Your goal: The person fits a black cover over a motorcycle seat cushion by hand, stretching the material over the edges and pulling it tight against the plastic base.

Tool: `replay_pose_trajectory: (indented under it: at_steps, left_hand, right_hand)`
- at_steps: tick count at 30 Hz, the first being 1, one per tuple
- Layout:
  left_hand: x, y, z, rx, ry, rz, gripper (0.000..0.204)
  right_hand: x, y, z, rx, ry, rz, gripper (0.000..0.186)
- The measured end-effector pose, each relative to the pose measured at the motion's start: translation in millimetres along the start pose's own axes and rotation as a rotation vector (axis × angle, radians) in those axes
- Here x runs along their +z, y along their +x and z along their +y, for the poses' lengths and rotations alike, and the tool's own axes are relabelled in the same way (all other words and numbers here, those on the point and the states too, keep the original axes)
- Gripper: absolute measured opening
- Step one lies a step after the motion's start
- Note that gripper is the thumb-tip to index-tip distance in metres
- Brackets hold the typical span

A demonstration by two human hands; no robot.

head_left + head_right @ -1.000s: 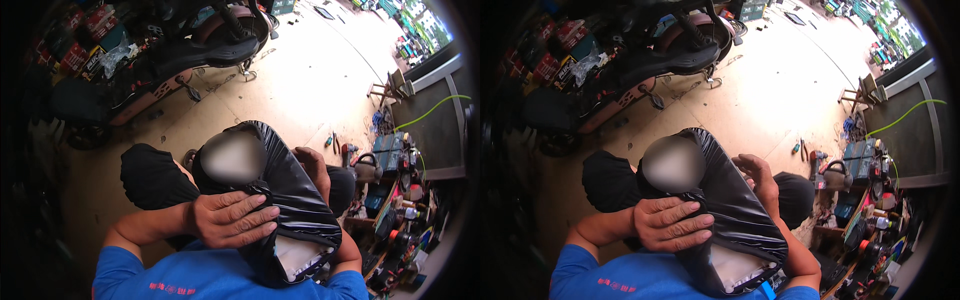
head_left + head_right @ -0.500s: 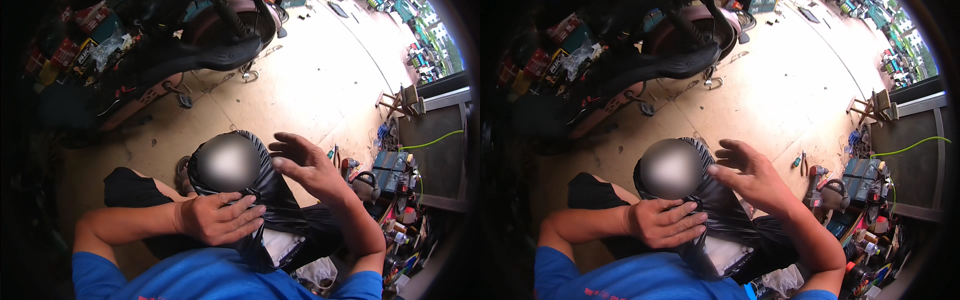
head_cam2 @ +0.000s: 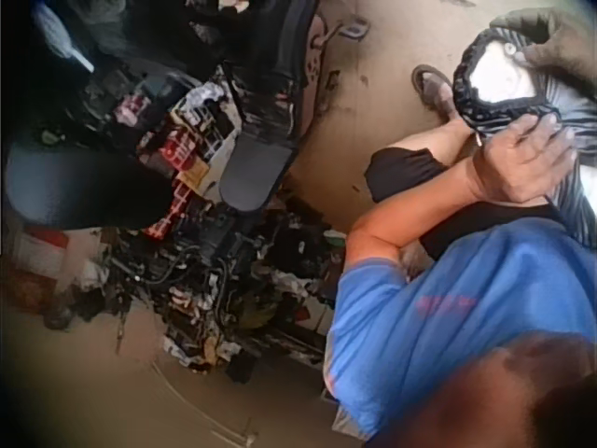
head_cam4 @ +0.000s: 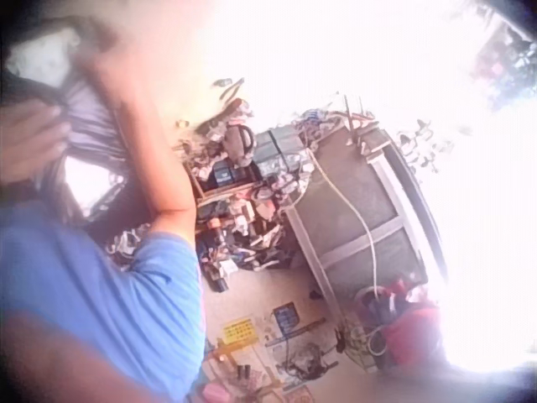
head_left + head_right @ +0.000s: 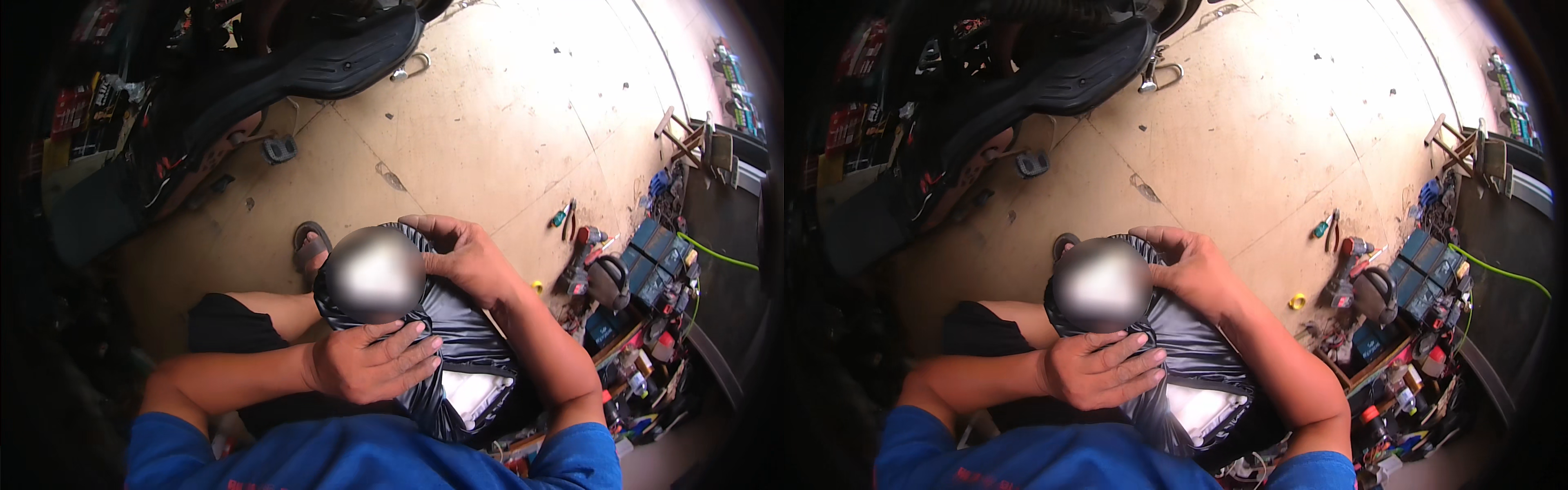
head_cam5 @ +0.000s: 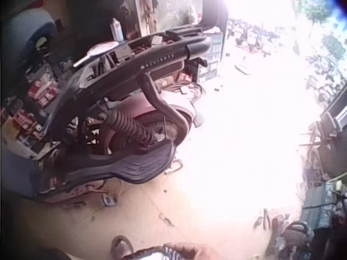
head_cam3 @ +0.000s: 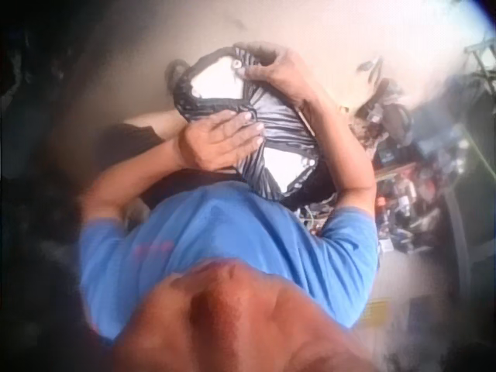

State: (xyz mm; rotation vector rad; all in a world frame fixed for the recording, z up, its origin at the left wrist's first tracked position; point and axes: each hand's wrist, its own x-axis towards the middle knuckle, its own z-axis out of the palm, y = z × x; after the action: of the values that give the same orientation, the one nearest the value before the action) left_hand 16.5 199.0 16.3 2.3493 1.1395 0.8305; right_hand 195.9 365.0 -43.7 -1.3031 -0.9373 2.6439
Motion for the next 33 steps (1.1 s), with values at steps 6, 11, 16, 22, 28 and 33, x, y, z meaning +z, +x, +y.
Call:
replay_pose_trajectory:
  at_steps: [6, 11, 16, 22, 28, 33]
  left_hand:
    - [-36.6, 36.2, 12.1, 0.054, -0.055, 0.018, 0.028]
    - [-98.0, 81.9, 64.8, 0.094, -0.174, -0.008, 0.028]
    - [-161.6, 138.1, 108.7, 0.196, -0.172, 0.004, 0.03]
    - [-239.3, 207.5, 178.7, 0.335, -0.227, 0.0, 0.029]
    - [-289.6, 262.8, 240.0, 0.454, -0.2, -0.005, 0.027]
    - [-321.5, 307.9, 286.1, 0.539, -0.11, -0.034, 0.028]
  right_hand:
    - [-7.3, -28.6, -32.9, 0.097, 0.233, -0.048, 0.065]
    - [-0.7, -91.6, -98.5, 0.212, -0.079, -0.273, 0.072]
    - [13.8, -173.1, -176.9, 0.043, -0.298, -0.321, 0.081]
    - [59.7, -273.6, -273.1, -0.114, -0.424, -0.331, 0.089]
    - [112.9, -336.3, -337.5, -0.161, -0.536, -0.551, 0.058]
    - [142.3, -401.7, -384.2, -0.164, -0.705, -0.464, 0.05]
